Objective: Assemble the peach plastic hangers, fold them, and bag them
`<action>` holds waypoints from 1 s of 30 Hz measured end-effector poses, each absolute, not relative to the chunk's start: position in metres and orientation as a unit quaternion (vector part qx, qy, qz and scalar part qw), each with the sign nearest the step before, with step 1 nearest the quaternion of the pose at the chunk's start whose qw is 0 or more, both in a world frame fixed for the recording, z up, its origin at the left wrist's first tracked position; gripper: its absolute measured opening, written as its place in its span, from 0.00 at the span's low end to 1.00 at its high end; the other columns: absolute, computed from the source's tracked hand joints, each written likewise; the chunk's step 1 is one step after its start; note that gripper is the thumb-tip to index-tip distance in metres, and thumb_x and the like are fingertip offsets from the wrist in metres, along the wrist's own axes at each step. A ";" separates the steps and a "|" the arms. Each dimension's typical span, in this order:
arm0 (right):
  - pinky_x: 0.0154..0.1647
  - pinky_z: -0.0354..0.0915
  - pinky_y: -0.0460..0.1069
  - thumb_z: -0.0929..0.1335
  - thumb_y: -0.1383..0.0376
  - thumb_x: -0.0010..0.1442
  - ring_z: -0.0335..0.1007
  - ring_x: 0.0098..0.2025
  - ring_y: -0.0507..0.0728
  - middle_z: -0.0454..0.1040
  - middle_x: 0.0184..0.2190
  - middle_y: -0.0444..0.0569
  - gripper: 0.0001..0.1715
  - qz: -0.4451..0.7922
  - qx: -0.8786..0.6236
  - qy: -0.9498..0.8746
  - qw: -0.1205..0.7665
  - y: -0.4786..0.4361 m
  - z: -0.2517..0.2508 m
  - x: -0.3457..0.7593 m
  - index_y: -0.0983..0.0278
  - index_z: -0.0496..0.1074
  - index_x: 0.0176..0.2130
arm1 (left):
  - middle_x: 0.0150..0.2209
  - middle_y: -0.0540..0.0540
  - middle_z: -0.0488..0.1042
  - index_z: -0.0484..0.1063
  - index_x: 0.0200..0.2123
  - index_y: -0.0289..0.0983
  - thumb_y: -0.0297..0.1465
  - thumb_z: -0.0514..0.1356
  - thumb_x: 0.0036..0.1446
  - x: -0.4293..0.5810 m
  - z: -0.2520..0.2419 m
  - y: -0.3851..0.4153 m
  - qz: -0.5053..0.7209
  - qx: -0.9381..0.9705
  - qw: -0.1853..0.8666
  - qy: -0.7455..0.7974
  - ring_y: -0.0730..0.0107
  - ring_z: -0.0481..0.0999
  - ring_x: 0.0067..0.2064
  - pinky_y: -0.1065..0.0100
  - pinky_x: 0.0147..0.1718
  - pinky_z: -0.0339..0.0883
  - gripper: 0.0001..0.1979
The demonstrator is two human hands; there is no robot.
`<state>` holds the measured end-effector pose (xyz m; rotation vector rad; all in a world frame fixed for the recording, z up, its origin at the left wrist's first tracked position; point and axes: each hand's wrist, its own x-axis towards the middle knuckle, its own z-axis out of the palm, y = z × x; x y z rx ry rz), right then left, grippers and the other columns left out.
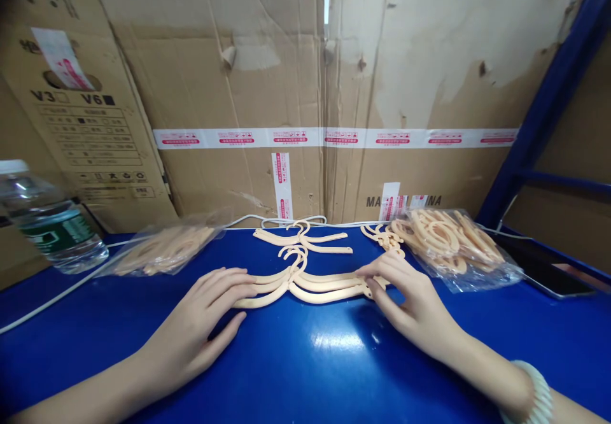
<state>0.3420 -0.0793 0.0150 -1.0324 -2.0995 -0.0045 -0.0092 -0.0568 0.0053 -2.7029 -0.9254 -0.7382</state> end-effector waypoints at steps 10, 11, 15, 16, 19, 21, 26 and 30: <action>0.45 0.66 0.57 0.61 0.72 0.66 0.68 0.46 0.61 0.73 0.45 0.54 0.21 -0.038 -0.356 -0.910 0.209 -0.092 0.018 0.327 0.60 0.67 0.56 | 0.38 0.46 0.76 0.72 0.43 0.39 0.19 0.53 0.63 -0.006 0.006 -0.059 -0.311 -0.915 0.070 -0.246 0.63 0.73 0.42 0.57 0.46 0.63 0.13; 0.46 0.66 0.58 0.60 0.72 0.66 0.67 0.46 0.62 0.73 0.45 0.54 0.22 -0.055 -0.353 -0.913 0.197 -0.093 0.017 0.327 0.61 0.66 0.58 | 0.39 0.46 0.76 0.72 0.43 0.39 0.20 0.53 0.63 -0.006 0.005 -0.058 -0.310 -0.913 0.067 -0.255 0.63 0.73 0.42 0.57 0.46 0.63 0.12; 0.47 0.65 0.61 0.59 0.71 0.67 0.66 0.47 0.64 0.73 0.45 0.57 0.23 -0.088 -0.348 -0.917 0.173 -0.092 0.014 0.328 0.64 0.64 0.60 | 0.41 0.46 0.76 0.72 0.44 0.41 0.21 0.53 0.63 -0.006 0.003 -0.057 -0.305 -0.905 0.045 -0.293 0.62 0.74 0.43 0.57 0.46 0.64 0.13; 0.47 0.65 0.60 0.59 0.71 0.67 0.66 0.47 0.64 0.72 0.45 0.57 0.23 -0.087 -0.350 -0.917 0.170 -0.091 0.014 0.328 0.64 0.64 0.60 | 0.42 0.46 0.76 0.72 0.45 0.41 0.22 0.53 0.63 -0.007 0.003 -0.057 -0.303 -0.905 0.041 -0.297 0.61 0.74 0.44 0.57 0.46 0.64 0.13; 0.47 0.65 0.60 0.59 0.71 0.68 0.66 0.47 0.63 0.72 0.46 0.56 0.23 -0.077 -0.358 -0.916 0.166 -0.090 0.015 0.328 0.64 0.63 0.61 | 0.43 0.46 0.75 0.72 0.46 0.41 0.22 0.53 0.63 -0.007 0.004 -0.058 -0.300 -0.904 0.037 -0.303 0.61 0.73 0.44 0.57 0.47 0.63 0.13; 0.48 0.65 0.60 0.59 0.70 0.68 0.65 0.48 0.63 0.72 0.46 0.56 0.23 -0.070 -0.359 -0.916 0.166 -0.090 0.016 0.328 0.64 0.63 0.60 | 0.43 0.47 0.75 0.71 0.46 0.42 0.22 0.53 0.63 -0.007 0.004 -0.058 -0.301 -0.904 0.039 -0.301 0.62 0.73 0.45 0.57 0.47 0.63 0.13; 0.48 0.65 0.60 0.59 0.71 0.68 0.66 0.47 0.63 0.72 0.44 0.56 0.19 -0.053 -0.349 -0.921 0.167 -0.092 0.017 0.327 0.65 0.66 0.56 | 0.43 0.47 0.76 0.71 0.45 0.42 0.22 0.53 0.63 -0.008 0.006 -0.059 -0.303 -0.904 0.037 -0.301 0.62 0.73 0.44 0.57 0.47 0.61 0.13; 0.46 0.67 0.56 0.59 0.72 0.67 0.67 0.44 0.60 0.72 0.42 0.55 0.16 -0.031 -0.341 -0.924 0.172 -0.094 0.020 0.326 0.66 0.70 0.50 | 0.43 0.47 0.76 0.71 0.46 0.43 0.22 0.52 0.64 -0.008 0.007 -0.060 -0.309 -0.903 0.036 -0.298 0.63 0.73 0.44 0.57 0.46 0.61 0.14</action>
